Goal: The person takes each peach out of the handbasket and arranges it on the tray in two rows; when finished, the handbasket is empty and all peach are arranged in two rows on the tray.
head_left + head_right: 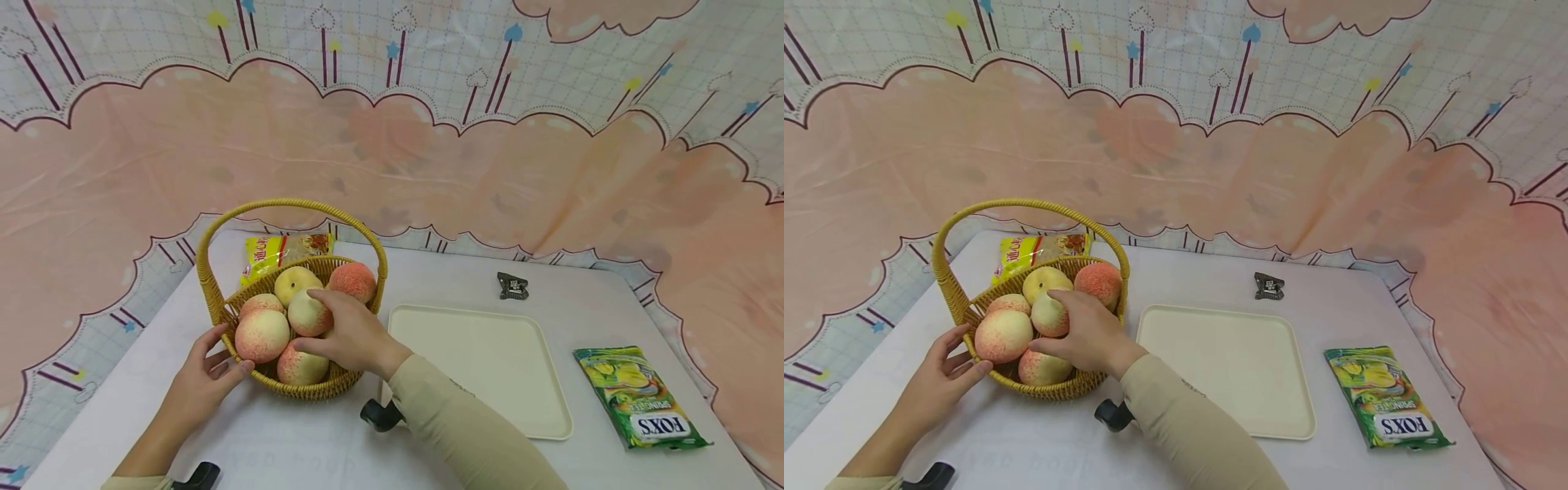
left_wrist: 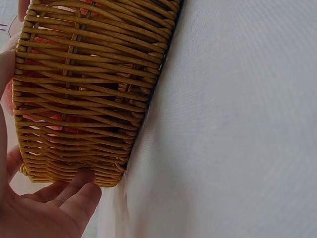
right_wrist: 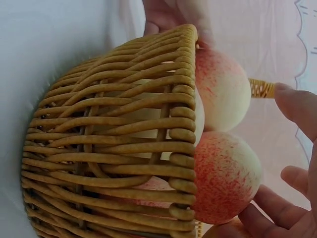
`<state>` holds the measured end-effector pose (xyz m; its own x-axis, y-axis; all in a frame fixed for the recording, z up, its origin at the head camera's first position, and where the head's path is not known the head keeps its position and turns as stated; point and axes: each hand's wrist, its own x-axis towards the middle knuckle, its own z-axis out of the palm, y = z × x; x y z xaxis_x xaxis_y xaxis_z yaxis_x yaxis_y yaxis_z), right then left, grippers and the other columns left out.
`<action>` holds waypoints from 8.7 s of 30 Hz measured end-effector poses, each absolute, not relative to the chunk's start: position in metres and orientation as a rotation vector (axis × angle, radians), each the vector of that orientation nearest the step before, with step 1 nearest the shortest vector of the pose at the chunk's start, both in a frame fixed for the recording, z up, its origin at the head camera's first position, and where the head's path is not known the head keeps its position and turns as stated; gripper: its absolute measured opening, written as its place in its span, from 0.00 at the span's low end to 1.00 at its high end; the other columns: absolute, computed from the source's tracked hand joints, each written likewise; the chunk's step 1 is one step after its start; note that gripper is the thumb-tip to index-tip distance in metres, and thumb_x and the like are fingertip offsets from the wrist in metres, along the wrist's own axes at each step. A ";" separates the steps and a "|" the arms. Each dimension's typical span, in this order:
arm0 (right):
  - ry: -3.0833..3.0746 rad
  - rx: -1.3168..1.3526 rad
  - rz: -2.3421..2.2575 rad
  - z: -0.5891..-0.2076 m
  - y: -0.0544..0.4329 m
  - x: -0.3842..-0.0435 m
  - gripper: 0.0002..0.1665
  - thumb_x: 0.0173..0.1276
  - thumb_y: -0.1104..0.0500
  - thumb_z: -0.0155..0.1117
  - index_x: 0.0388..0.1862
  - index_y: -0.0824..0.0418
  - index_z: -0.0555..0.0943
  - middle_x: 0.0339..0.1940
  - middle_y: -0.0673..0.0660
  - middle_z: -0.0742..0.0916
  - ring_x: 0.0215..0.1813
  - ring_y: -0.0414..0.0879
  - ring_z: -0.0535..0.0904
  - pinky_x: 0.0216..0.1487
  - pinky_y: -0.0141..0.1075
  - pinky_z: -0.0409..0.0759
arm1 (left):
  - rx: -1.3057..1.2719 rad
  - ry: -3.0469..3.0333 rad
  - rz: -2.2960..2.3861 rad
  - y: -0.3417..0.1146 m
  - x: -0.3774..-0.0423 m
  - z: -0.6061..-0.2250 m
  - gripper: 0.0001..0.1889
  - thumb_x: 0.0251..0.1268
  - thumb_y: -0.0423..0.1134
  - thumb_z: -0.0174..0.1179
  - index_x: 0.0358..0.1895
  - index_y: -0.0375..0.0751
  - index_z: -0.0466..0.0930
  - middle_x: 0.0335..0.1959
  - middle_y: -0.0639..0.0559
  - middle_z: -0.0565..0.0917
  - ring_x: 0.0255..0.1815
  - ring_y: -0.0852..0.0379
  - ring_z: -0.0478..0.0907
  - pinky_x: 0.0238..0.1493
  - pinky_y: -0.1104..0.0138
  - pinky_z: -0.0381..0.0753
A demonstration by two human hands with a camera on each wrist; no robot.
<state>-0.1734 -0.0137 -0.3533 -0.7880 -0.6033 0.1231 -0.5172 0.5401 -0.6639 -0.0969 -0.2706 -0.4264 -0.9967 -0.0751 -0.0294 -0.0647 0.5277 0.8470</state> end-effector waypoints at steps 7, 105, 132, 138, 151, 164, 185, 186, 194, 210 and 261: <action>2.669 -1.024 -1.110 -0.357 -0.012 -0.170 0.46 0.63 0.41 0.73 0.74 0.58 0.69 0.69 0.53 0.75 0.70 0.44 0.69 0.69 0.38 0.68 | 0.114 -2.728 -1.506 -0.271 -0.096 -0.426 0.49 0.70 0.47 0.65 0.78 0.29 0.40 0.77 0.26 0.48 0.68 0.22 0.62 0.61 0.45 0.68; 2.679 -1.260 -1.419 -0.360 0.035 -0.158 0.38 0.55 0.63 0.76 0.65 0.67 0.74 0.65 0.59 0.73 0.64 0.51 0.73 0.62 0.40 0.76 | 0.117 -2.712 -1.554 -0.270 -0.097 -0.429 0.48 0.72 0.45 0.62 0.79 0.31 0.36 0.74 0.21 0.50 0.67 0.21 0.62 0.61 0.43 0.68; 2.779 -1.129 -1.444 -0.371 0.099 -0.162 0.37 0.53 0.67 0.77 0.63 0.69 0.75 0.64 0.60 0.75 0.58 0.52 0.78 0.52 0.38 0.82 | 0.114 -2.707 -1.562 -0.269 -0.098 -0.430 0.46 0.73 0.42 0.61 0.79 0.30 0.37 0.73 0.20 0.51 0.67 0.20 0.62 0.60 0.43 0.69; 2.840 -1.045 -1.411 -0.382 0.114 -0.175 0.38 0.52 0.68 0.77 0.63 0.71 0.74 0.63 0.63 0.76 0.60 0.54 0.76 0.50 0.40 0.83 | 0.117 -2.706 -1.567 -0.269 -0.098 -0.431 0.46 0.73 0.43 0.61 0.79 0.31 0.37 0.76 0.23 0.48 0.68 0.21 0.61 0.60 0.44 0.69; 2.834 -0.747 -1.372 -0.399 0.122 -0.198 0.39 0.55 0.66 0.76 0.64 0.73 0.72 0.63 0.67 0.77 0.61 0.57 0.75 0.52 0.45 0.83 | 0.119 -2.700 -1.560 -0.268 -0.097 -0.429 0.47 0.73 0.46 0.61 0.79 0.31 0.38 0.76 0.23 0.49 0.68 0.21 0.61 0.60 0.43 0.69; 2.820 -0.681 -1.266 -0.409 0.118 -0.213 0.42 0.56 0.62 0.74 0.67 0.73 0.69 0.62 0.67 0.78 0.61 0.58 0.75 0.64 0.50 0.73 | 0.117 -2.701 -1.550 -0.269 -0.097 -0.432 0.46 0.72 0.43 0.62 0.79 0.30 0.38 0.73 0.19 0.51 0.66 0.20 0.63 0.61 0.42 0.68; 2.753 -0.636 -1.155 -0.407 0.115 -0.222 0.44 0.57 0.59 0.72 0.71 0.71 0.67 0.66 0.67 0.75 0.65 0.58 0.72 0.67 0.50 0.70 | 0.124 -2.691 -1.568 -0.268 -0.098 -0.431 0.46 0.72 0.43 0.63 0.78 0.31 0.38 0.73 0.20 0.50 0.67 0.21 0.62 0.62 0.43 0.67; 2.758 -0.650 -1.148 -0.407 0.116 -0.222 0.44 0.56 0.59 0.72 0.71 0.72 0.68 0.66 0.67 0.75 0.66 0.59 0.72 0.68 0.51 0.69 | 0.125 -2.691 -1.566 -0.268 -0.098 -0.431 0.46 0.72 0.43 0.63 0.78 0.31 0.39 0.73 0.20 0.51 0.67 0.21 0.63 0.62 0.43 0.67; 2.759 -0.658 -1.136 -0.409 0.124 -0.220 0.45 0.55 0.58 0.72 0.70 0.73 0.68 0.65 0.69 0.75 0.65 0.60 0.72 0.66 0.52 0.71 | 0.137 -2.700 -1.560 -0.269 -0.099 -0.431 0.47 0.72 0.44 0.62 0.79 0.31 0.38 0.73 0.21 0.51 0.67 0.21 0.62 0.63 0.43 0.67; 2.757 -0.528 -1.059 -0.415 0.133 -0.219 0.51 0.52 0.50 0.77 0.73 0.66 0.68 0.69 0.63 0.74 0.65 0.57 0.72 0.60 0.52 0.76 | 0.133 -2.697 -1.559 -0.267 -0.098 -0.430 0.46 0.72 0.43 0.62 0.78 0.31 0.38 0.74 0.22 0.51 0.67 0.22 0.63 0.62 0.43 0.67; 2.622 -0.494 -1.342 -0.422 0.124 -0.227 0.45 0.55 0.61 0.77 0.71 0.66 0.68 0.68 0.65 0.76 0.65 0.62 0.75 0.61 0.51 0.78 | 0.127 -2.698 -1.565 -0.267 -0.098 -0.432 0.46 0.73 0.43 0.61 0.79 0.31 0.37 0.74 0.21 0.50 0.67 0.21 0.63 0.61 0.43 0.68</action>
